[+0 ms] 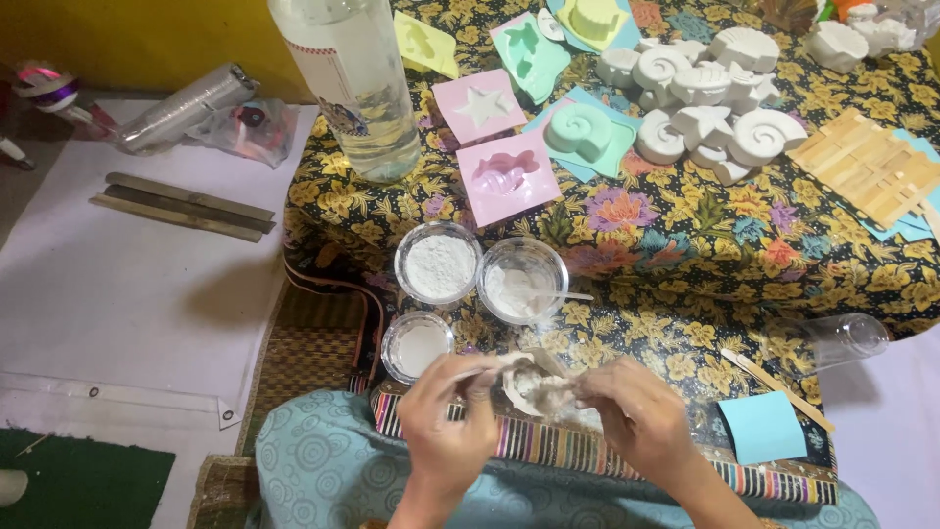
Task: Mixing powder with water and filling silicone molds to create plaster shapes
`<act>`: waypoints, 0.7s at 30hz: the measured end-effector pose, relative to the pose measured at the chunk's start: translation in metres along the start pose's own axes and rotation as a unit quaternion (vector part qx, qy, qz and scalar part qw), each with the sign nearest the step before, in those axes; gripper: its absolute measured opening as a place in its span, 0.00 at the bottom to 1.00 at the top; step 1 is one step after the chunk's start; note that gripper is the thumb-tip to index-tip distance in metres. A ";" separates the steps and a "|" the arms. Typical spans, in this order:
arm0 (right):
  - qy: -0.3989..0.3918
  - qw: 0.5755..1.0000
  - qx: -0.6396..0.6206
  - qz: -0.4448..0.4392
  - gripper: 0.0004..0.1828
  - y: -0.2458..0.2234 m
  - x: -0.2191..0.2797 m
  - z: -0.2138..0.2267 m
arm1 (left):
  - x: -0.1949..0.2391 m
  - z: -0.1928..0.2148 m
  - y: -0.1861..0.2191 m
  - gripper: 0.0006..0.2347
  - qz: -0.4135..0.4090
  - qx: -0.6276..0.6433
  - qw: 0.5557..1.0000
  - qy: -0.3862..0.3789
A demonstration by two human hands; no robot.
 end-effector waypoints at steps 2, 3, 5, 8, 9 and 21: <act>-0.027 0.999 -0.014 0.027 0.11 0.010 0.006 -0.012 | 0.003 0.014 -0.008 0.07 -0.019 -0.017 0.999 0.032; -0.027 0.999 -0.014 0.027 0.11 0.018 0.006 -0.019 | 0.002 0.020 -0.008 0.07 -0.018 -0.017 0.999 0.032; -0.098 0.994 -0.001 0.053 0.07 0.030 0.008 -0.044 | 0.002 0.038 -0.009 0.04 -0.010 -0.025 0.997 0.073; -0.048 0.999 -0.001 0.018 0.09 0.006 -0.013 -0.017 | 0.000 0.053 0.008 0.04 0.023 -0.064 0.993 0.100; -0.049 0.999 -0.002 0.018 0.09 0.013 -0.008 -0.022 | -0.001 0.053 0.007 0.04 0.024 -0.065 0.993 0.101; -0.079 0.995 0.049 0.028 0.16 0.030 0.003 -0.035 | 0.002 0.058 -0.013 0.05 -0.020 -0.020 0.996 0.087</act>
Point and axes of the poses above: each hand's wrist, its own x-axis away from the middle knuckle, its own z-axis out of the back of the hand, y = z × x, the point moved 7 cm from there along -x, towards the middle knuckle, and after that the axes turned 3 degrees about z, right-handed, at the moved point
